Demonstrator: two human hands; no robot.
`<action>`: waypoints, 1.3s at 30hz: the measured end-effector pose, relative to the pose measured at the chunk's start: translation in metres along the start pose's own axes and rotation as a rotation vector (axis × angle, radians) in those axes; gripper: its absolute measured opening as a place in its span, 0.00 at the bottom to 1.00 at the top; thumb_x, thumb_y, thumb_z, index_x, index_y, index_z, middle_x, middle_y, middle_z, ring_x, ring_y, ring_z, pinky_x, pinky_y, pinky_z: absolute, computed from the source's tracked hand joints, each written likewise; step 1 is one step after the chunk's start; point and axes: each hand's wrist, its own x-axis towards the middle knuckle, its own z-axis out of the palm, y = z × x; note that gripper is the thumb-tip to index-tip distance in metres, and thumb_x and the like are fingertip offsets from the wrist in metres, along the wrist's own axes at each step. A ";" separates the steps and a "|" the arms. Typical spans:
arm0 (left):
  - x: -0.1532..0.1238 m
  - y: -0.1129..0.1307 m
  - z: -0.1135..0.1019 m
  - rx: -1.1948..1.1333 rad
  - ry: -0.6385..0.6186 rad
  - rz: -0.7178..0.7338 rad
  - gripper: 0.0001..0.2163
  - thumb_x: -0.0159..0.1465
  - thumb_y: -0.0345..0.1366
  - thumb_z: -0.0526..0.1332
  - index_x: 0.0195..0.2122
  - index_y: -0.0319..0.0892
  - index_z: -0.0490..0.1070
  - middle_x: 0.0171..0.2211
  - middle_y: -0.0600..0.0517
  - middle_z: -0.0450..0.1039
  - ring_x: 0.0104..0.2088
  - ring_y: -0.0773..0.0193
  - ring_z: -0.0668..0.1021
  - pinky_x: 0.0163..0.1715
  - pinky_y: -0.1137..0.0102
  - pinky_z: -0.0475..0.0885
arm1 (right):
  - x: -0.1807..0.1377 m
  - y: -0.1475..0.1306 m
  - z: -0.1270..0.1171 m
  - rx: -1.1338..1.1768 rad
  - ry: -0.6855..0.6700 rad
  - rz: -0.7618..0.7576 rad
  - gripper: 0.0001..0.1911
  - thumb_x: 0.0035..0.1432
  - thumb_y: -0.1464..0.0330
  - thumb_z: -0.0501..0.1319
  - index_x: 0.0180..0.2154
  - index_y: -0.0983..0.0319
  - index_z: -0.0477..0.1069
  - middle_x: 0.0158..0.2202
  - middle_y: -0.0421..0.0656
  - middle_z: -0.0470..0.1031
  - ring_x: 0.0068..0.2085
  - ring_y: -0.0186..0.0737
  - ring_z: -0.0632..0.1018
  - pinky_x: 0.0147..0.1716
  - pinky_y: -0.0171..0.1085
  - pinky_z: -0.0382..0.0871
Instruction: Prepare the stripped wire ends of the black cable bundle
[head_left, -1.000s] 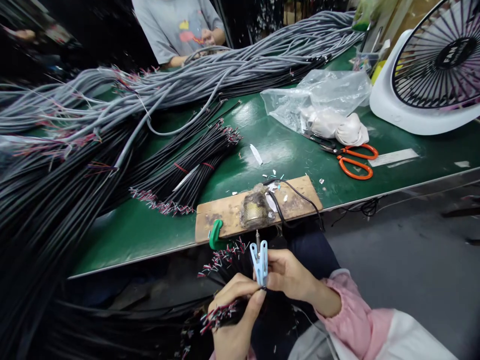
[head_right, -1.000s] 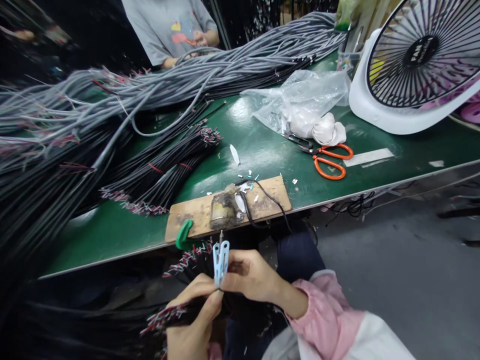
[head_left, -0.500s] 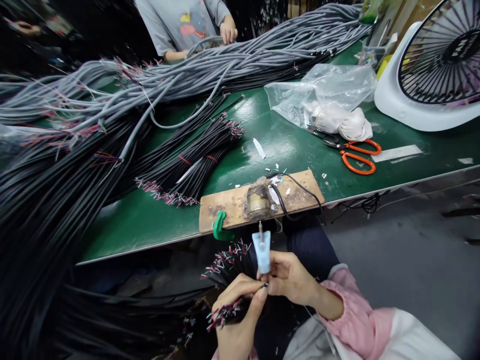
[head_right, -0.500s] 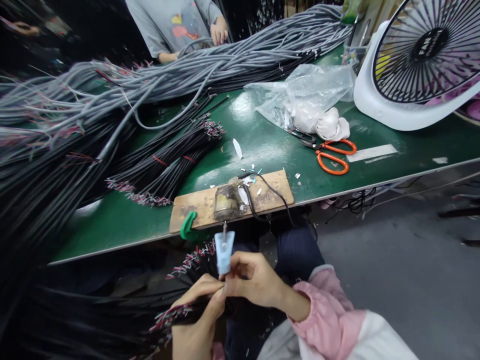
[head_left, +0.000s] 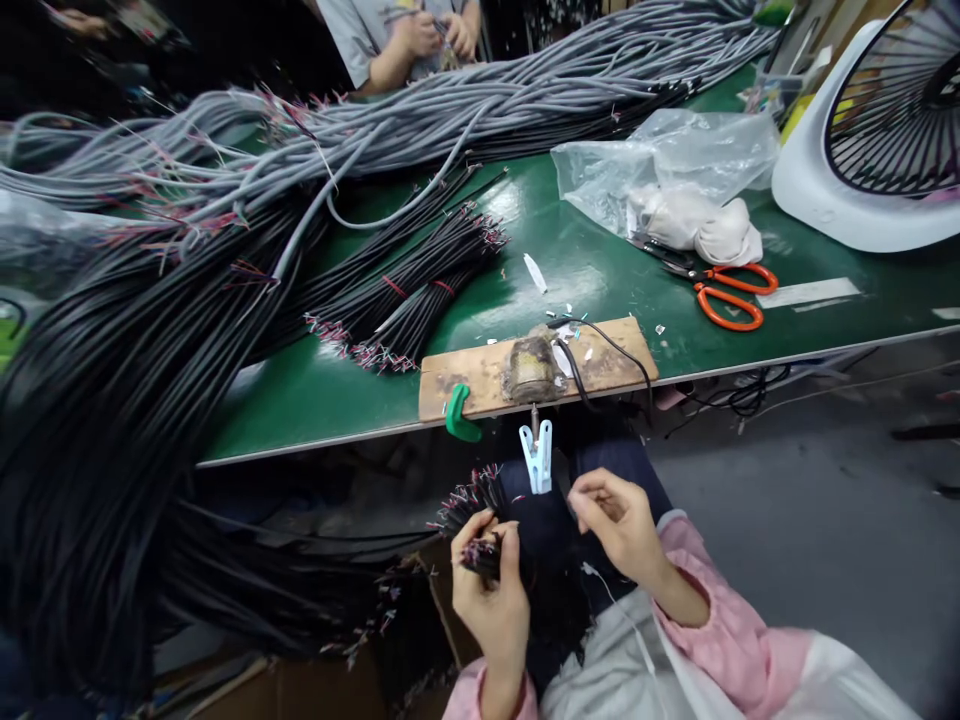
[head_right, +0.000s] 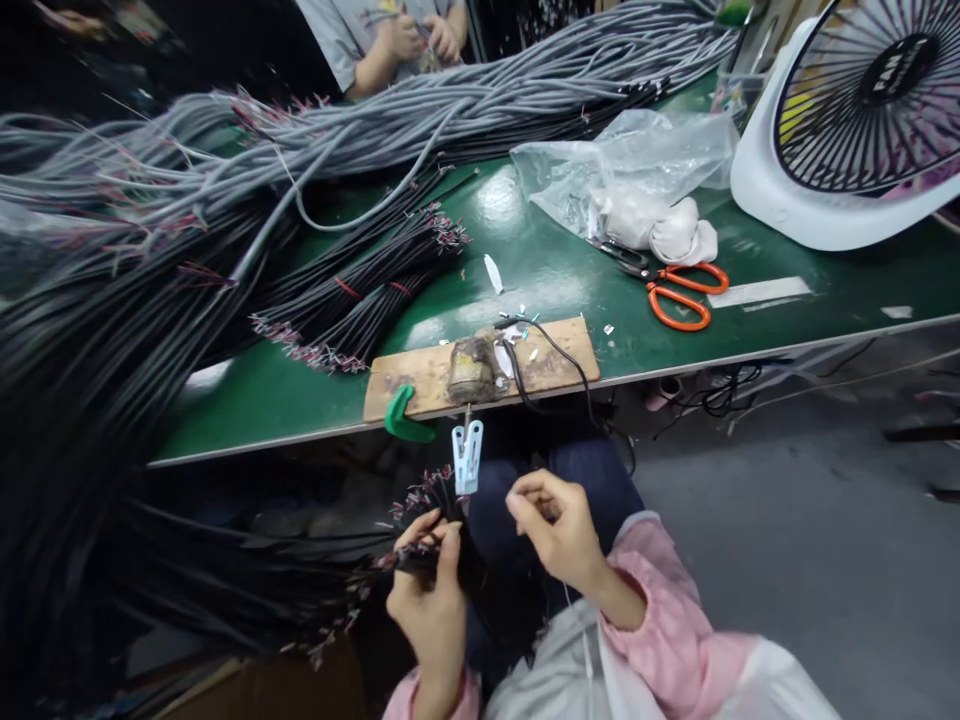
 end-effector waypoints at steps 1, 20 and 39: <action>-0.006 -0.001 0.003 0.072 0.077 0.105 0.08 0.63 0.40 0.69 0.37 0.40 0.79 0.41 0.47 0.75 0.39 0.59 0.80 0.43 0.64 0.75 | -0.002 -0.004 0.004 0.019 -0.085 -0.052 0.10 0.66 0.64 0.61 0.36 0.63 0.77 0.22 0.39 0.74 0.23 0.34 0.73 0.24 0.32 0.66; 0.002 0.042 -0.016 -0.163 -0.316 0.009 0.12 0.66 0.42 0.65 0.29 0.41 0.73 0.19 0.58 0.67 0.17 0.70 0.70 0.20 0.75 0.67 | 0.005 0.009 0.024 0.164 -0.287 -0.026 0.15 0.64 0.59 0.64 0.40 0.65 0.81 0.34 0.47 0.81 0.32 0.38 0.79 0.33 0.35 0.74; 0.009 0.043 -0.020 -0.025 -0.395 0.111 0.09 0.64 0.36 0.65 0.28 0.41 0.76 0.25 0.52 0.75 0.26 0.62 0.78 0.28 0.71 0.74 | -0.007 -0.012 0.010 -0.328 -0.168 -0.323 0.09 0.64 0.69 0.61 0.32 0.63 0.78 0.25 0.43 0.74 0.27 0.36 0.73 0.28 0.35 0.67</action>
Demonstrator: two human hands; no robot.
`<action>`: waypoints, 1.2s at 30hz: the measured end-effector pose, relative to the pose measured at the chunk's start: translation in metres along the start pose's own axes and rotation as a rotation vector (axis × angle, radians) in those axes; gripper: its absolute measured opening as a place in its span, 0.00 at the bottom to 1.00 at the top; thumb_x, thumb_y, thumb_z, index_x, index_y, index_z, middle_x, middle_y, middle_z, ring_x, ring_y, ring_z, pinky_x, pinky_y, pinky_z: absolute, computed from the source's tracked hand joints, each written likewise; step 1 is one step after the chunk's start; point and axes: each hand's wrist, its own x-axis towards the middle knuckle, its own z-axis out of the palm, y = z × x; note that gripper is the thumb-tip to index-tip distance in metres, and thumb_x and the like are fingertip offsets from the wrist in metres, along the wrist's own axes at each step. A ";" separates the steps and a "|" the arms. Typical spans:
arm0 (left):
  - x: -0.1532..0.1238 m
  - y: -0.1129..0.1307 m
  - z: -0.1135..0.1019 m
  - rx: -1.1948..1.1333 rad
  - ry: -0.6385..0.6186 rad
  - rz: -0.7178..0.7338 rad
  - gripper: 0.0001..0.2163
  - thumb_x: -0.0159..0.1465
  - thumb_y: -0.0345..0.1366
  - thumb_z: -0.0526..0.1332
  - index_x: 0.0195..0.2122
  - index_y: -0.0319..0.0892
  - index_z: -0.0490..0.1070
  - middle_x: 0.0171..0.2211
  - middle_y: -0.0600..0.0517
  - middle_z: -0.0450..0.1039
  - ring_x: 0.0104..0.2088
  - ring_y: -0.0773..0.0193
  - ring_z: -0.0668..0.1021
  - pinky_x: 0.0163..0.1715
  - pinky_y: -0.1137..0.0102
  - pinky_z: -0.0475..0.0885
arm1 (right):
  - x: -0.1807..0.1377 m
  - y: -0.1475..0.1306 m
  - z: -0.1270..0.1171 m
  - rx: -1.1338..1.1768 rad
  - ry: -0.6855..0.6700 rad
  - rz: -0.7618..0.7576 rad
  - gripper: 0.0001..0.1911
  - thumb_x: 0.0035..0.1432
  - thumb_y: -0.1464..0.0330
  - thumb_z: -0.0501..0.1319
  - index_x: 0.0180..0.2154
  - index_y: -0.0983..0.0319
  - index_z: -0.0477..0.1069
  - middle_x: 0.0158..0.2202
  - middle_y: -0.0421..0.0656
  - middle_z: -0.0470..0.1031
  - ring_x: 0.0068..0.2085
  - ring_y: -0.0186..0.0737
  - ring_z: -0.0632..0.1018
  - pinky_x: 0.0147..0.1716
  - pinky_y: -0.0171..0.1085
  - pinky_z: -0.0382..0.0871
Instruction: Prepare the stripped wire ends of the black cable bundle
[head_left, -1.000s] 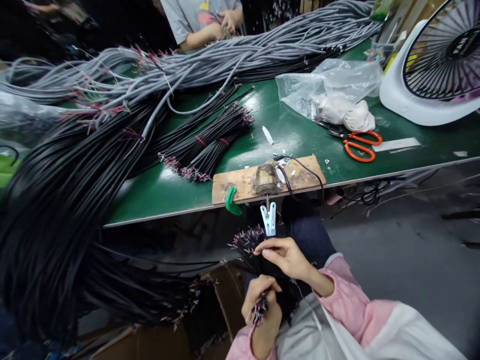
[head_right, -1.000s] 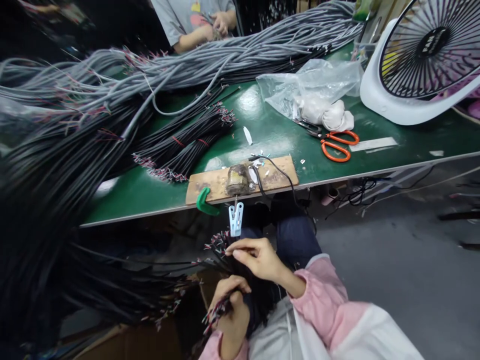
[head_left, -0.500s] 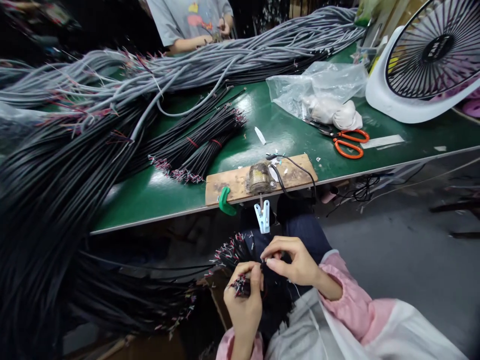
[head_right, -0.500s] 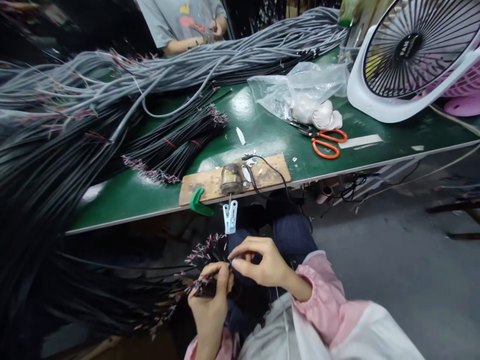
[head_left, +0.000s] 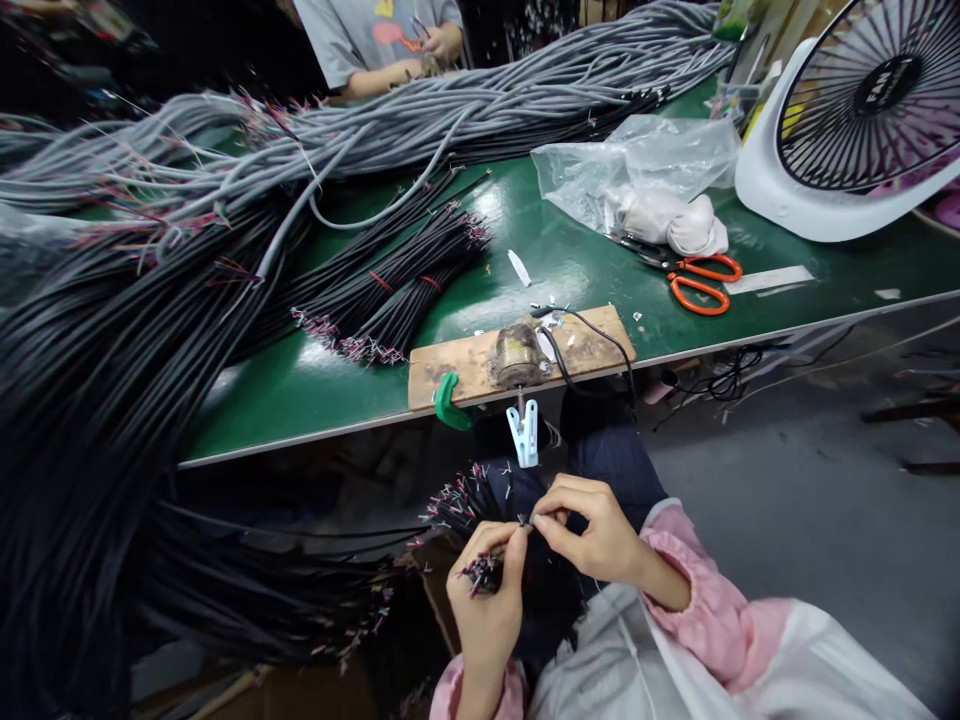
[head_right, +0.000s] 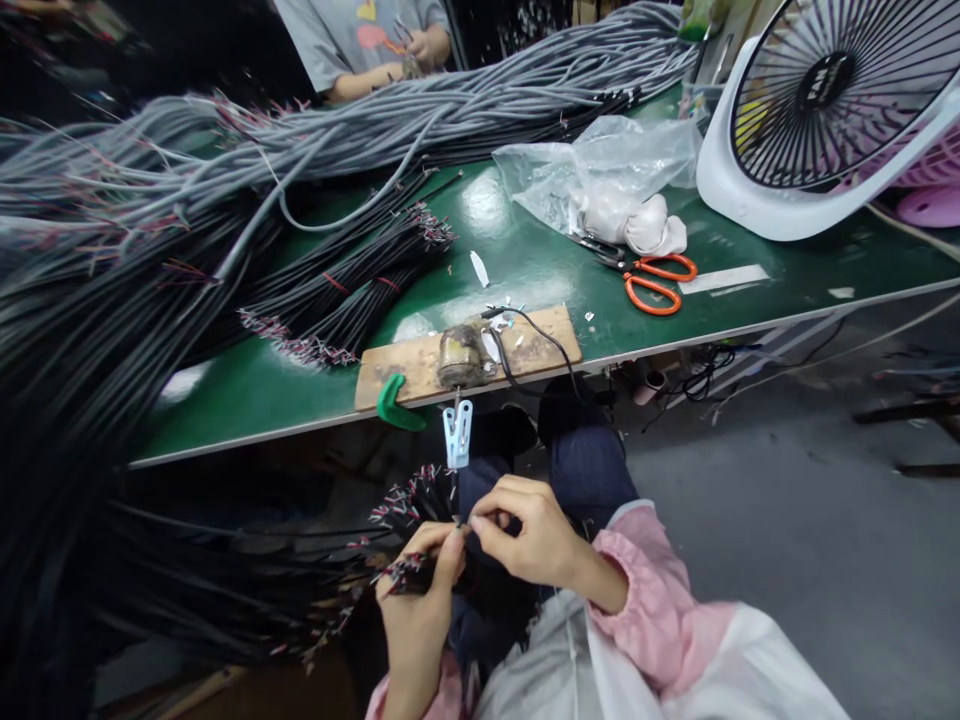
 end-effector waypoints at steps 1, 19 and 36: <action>0.000 0.001 0.000 0.003 -0.007 0.003 0.09 0.64 0.36 0.65 0.28 0.41 0.77 0.24 0.52 0.75 0.25 0.62 0.78 0.27 0.71 0.74 | 0.000 0.001 0.001 0.012 0.009 0.015 0.09 0.63 0.69 0.61 0.31 0.63 0.78 0.25 0.42 0.74 0.27 0.36 0.73 0.27 0.35 0.67; 0.002 -0.001 0.003 0.017 -0.014 0.037 0.08 0.63 0.36 0.66 0.27 0.42 0.78 0.24 0.54 0.74 0.26 0.64 0.77 0.28 0.72 0.72 | 0.001 0.000 0.000 -0.052 -0.014 -0.053 0.12 0.69 0.67 0.58 0.35 0.64 0.78 0.27 0.44 0.75 0.28 0.38 0.73 0.29 0.36 0.69; -0.002 -0.003 0.003 -0.028 -0.010 -0.022 0.08 0.64 0.34 0.66 0.27 0.42 0.76 0.23 0.56 0.72 0.22 0.67 0.74 0.22 0.76 0.68 | 0.000 0.006 0.002 0.019 -0.003 -0.007 0.08 0.60 0.73 0.60 0.34 0.64 0.79 0.26 0.43 0.74 0.26 0.36 0.73 0.27 0.34 0.68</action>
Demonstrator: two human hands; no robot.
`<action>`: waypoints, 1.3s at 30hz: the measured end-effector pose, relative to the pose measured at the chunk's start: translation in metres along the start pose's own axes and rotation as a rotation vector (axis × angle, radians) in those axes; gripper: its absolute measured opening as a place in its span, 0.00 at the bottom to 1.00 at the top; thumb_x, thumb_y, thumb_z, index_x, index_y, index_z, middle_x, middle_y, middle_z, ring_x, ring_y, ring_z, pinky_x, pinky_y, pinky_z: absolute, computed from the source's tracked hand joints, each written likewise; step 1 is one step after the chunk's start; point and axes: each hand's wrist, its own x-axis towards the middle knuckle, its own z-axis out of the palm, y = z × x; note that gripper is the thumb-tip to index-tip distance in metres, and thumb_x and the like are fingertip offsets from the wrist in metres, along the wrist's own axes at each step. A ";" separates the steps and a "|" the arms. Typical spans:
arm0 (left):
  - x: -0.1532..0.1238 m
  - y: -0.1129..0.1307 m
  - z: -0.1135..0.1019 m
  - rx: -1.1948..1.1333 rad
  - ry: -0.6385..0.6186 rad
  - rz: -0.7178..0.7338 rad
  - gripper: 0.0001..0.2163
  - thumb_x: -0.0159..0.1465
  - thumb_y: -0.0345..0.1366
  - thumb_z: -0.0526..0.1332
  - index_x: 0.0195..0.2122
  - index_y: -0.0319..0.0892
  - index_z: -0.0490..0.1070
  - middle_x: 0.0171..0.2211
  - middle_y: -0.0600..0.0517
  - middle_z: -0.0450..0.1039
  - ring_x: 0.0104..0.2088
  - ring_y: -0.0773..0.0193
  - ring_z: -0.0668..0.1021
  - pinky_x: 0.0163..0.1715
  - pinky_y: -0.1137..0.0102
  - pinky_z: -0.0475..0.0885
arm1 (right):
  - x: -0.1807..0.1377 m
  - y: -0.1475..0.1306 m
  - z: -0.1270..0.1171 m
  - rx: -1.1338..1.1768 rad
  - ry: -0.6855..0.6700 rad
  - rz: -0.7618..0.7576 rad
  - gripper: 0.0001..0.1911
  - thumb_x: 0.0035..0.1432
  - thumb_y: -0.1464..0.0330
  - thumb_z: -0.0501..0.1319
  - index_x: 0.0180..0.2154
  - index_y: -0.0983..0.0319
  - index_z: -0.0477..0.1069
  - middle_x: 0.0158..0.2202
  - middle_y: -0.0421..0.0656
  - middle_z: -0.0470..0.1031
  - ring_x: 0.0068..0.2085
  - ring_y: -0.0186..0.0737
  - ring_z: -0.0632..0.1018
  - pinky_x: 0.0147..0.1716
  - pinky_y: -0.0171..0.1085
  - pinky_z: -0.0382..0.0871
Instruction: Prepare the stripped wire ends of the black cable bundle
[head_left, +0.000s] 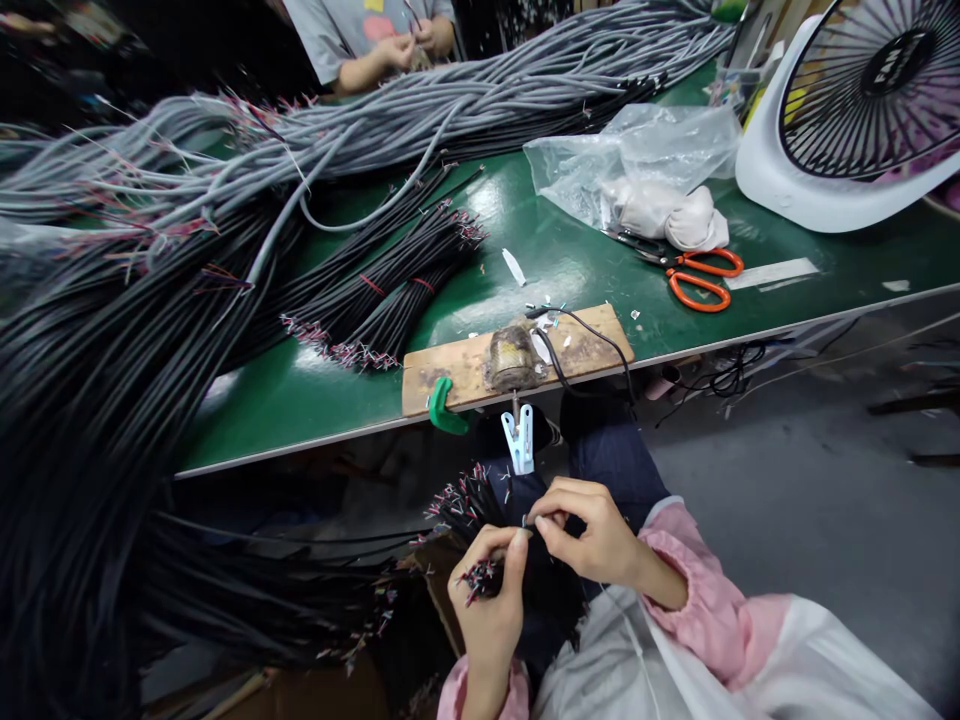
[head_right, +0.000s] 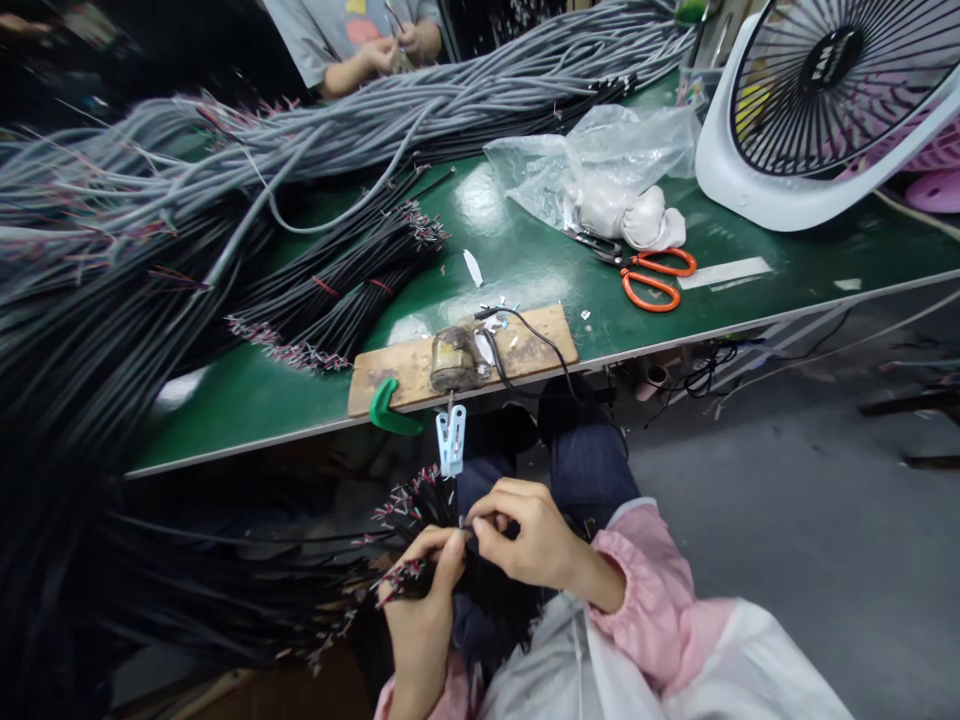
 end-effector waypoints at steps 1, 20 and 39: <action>0.000 0.000 0.000 -0.002 -0.002 -0.001 0.08 0.64 0.34 0.66 0.27 0.42 0.76 0.23 0.56 0.72 0.22 0.67 0.73 0.22 0.76 0.67 | 0.000 0.000 0.000 0.015 0.002 0.011 0.09 0.60 0.73 0.60 0.34 0.64 0.79 0.26 0.43 0.74 0.26 0.36 0.73 0.26 0.34 0.68; 0.002 0.011 0.002 0.041 -0.129 0.173 0.08 0.63 0.28 0.66 0.27 0.43 0.76 0.22 0.58 0.72 0.22 0.69 0.73 0.25 0.76 0.68 | 0.005 0.007 -0.007 0.105 0.123 0.227 0.15 0.63 0.65 0.63 0.25 0.63 0.74 0.23 0.40 0.72 0.24 0.33 0.70 0.25 0.33 0.63; -0.003 0.022 0.006 -0.084 0.037 0.047 0.07 0.63 0.33 0.66 0.28 0.43 0.77 0.22 0.57 0.71 0.20 0.70 0.73 0.20 0.77 0.67 | -0.002 -0.006 -0.004 0.254 0.077 0.116 0.11 0.62 0.65 0.65 0.32 0.65 0.80 0.26 0.42 0.74 0.27 0.35 0.71 0.27 0.33 0.66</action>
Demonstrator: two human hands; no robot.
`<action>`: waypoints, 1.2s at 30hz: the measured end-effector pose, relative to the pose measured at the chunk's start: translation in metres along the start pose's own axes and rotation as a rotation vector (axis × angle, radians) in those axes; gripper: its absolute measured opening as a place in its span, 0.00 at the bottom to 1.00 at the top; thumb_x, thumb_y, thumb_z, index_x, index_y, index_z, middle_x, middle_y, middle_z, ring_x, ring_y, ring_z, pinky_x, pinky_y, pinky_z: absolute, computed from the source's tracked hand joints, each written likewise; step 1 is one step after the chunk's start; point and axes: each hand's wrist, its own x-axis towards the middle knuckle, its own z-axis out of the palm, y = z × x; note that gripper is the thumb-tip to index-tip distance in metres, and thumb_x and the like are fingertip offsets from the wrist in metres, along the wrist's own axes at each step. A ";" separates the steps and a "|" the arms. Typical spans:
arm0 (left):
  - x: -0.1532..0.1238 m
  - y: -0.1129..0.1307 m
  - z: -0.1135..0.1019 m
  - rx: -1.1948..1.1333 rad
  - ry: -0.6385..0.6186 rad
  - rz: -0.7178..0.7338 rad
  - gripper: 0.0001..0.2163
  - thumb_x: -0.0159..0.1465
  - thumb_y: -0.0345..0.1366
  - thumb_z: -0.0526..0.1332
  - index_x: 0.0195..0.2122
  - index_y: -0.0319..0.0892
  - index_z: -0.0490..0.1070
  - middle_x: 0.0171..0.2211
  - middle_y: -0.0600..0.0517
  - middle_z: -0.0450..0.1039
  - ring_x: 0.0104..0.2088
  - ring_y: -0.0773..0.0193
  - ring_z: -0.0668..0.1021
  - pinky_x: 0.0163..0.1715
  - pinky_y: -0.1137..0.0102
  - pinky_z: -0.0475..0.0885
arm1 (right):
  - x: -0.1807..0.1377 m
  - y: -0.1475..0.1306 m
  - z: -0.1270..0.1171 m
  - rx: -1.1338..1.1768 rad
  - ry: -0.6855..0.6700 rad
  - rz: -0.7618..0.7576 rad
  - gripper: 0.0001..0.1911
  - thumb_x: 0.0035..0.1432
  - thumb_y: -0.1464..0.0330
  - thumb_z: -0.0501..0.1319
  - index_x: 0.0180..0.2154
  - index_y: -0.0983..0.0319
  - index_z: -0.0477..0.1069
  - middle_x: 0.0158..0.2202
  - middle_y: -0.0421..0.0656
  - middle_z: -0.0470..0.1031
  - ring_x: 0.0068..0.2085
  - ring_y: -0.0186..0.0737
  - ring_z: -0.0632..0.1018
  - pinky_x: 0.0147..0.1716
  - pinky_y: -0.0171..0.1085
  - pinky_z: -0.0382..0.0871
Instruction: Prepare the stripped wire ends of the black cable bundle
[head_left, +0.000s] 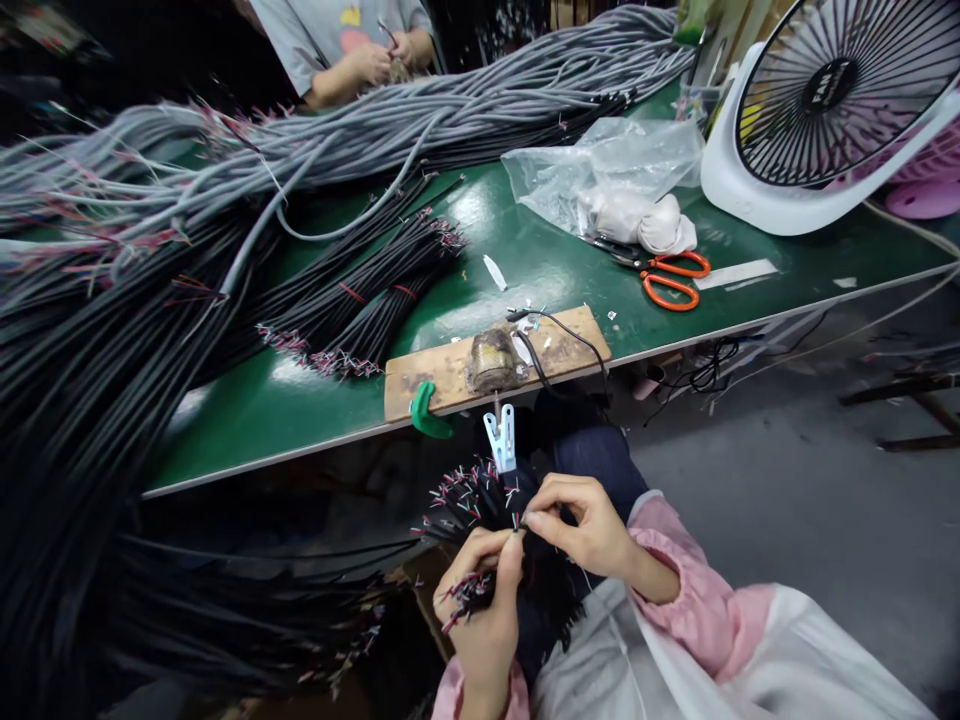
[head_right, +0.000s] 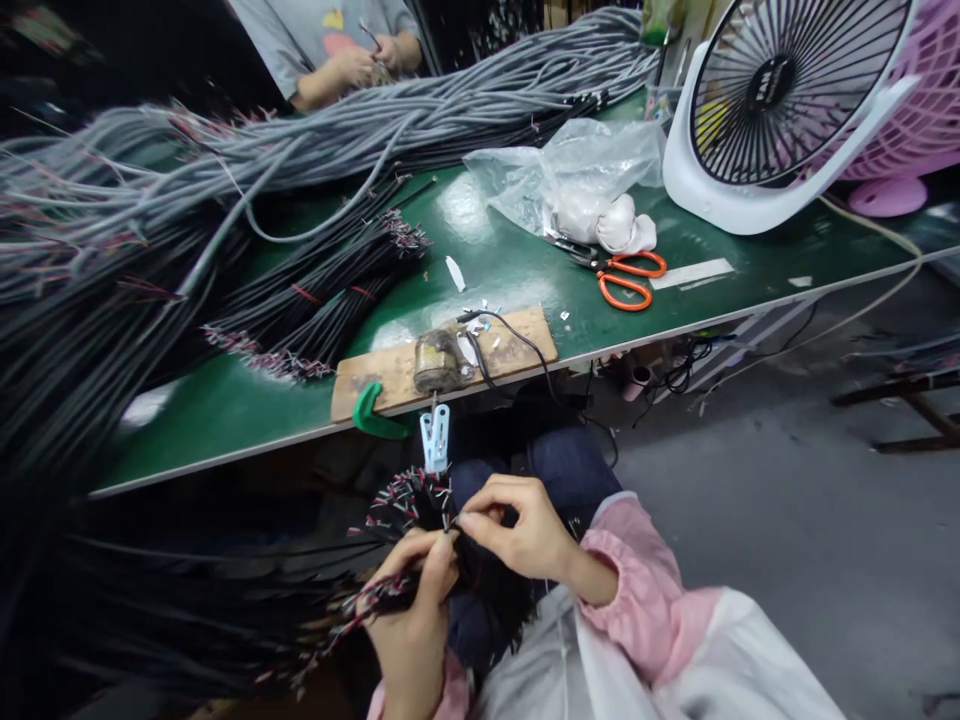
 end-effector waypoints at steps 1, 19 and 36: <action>0.001 0.002 0.001 -0.002 -0.008 -0.002 0.07 0.63 0.33 0.67 0.27 0.43 0.77 0.22 0.57 0.71 0.20 0.70 0.73 0.21 0.77 0.67 | 0.001 -0.002 -0.001 0.001 -0.005 -0.008 0.10 0.63 0.66 0.65 0.33 0.65 0.81 0.27 0.43 0.75 0.27 0.35 0.72 0.28 0.34 0.66; 0.006 0.002 0.003 0.054 -0.031 -0.002 0.06 0.62 0.34 0.68 0.27 0.43 0.78 0.23 0.56 0.73 0.23 0.66 0.73 0.26 0.73 0.68 | 0.007 -0.013 -0.004 -0.143 0.011 -0.117 0.08 0.58 0.74 0.62 0.33 0.65 0.81 0.28 0.45 0.79 0.27 0.36 0.75 0.27 0.33 0.70; 0.008 0.002 0.003 0.033 -0.016 -0.053 0.07 0.61 0.35 0.69 0.26 0.42 0.77 0.22 0.56 0.72 0.22 0.67 0.73 0.24 0.74 0.68 | 0.004 -0.007 -0.003 -0.153 0.091 -0.105 0.08 0.59 0.73 0.63 0.34 0.63 0.82 0.27 0.44 0.79 0.26 0.35 0.75 0.25 0.33 0.70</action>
